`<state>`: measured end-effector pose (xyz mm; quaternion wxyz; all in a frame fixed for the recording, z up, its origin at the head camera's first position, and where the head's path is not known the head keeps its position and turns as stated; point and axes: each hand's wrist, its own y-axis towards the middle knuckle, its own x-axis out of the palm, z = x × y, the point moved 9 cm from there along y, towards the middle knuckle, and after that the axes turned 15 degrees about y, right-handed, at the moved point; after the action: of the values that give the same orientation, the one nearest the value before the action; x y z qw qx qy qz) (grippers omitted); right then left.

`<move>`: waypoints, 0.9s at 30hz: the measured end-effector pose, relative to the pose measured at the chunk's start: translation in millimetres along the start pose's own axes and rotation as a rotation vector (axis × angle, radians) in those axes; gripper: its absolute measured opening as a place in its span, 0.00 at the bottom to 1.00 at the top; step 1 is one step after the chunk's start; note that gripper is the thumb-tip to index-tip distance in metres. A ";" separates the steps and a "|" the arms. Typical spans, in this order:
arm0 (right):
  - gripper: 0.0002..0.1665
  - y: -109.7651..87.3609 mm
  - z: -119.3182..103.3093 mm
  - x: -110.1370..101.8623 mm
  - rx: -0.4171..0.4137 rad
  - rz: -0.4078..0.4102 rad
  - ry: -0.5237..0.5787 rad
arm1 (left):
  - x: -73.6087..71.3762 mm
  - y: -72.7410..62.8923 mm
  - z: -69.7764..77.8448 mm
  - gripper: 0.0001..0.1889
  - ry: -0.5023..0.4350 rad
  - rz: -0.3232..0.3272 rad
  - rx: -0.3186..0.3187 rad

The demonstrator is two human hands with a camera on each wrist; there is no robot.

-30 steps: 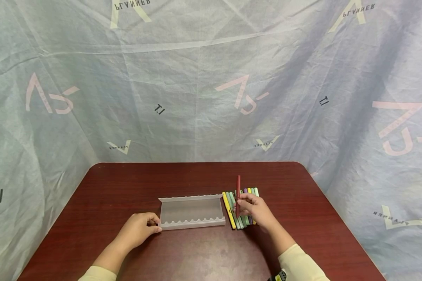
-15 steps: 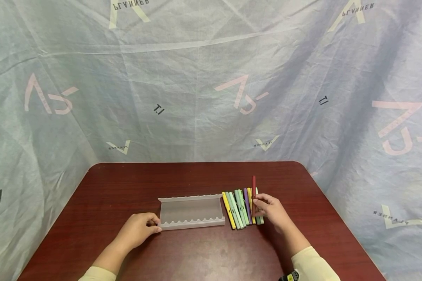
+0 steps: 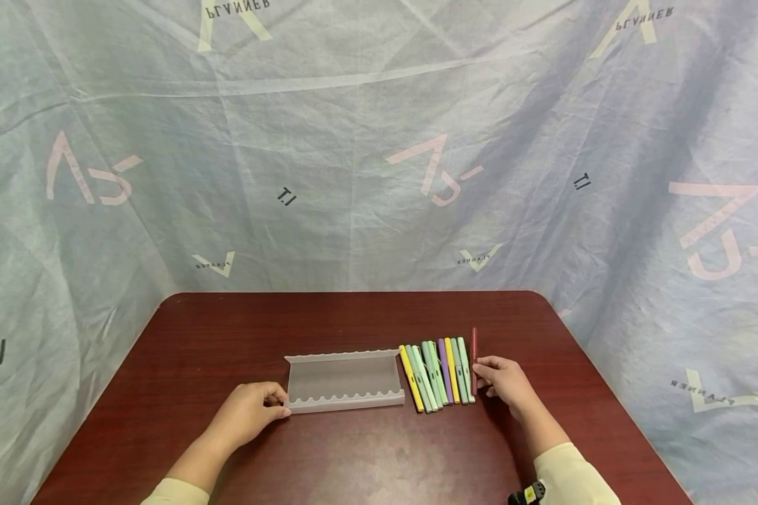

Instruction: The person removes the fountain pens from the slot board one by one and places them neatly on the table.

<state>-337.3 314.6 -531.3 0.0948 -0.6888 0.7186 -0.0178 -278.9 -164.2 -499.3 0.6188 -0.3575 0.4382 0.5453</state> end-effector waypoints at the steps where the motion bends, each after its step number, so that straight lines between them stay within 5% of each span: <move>1: 0.21 0.1 0.9 -0.7 0.004 0.003 -0.017 | -0.1 -0.2 0.2 0.08 0.000 0.000 0.000; 19: 0.16 1.7 3.4 1.6 -0.009 0.047 -0.214 | -2.7 -1.3 2.4 0.08 0.004 0.014 0.005; 27: 0.16 2.1 7.2 0.7 -0.005 0.060 -0.213 | -1.3 -2.6 2.8 0.08 0.006 0.012 0.000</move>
<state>-338.2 314.8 -538.7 0.1694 -0.6650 0.7249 0.0600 -276.0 -162.5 -497.2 0.6142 -0.3566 0.4420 0.5480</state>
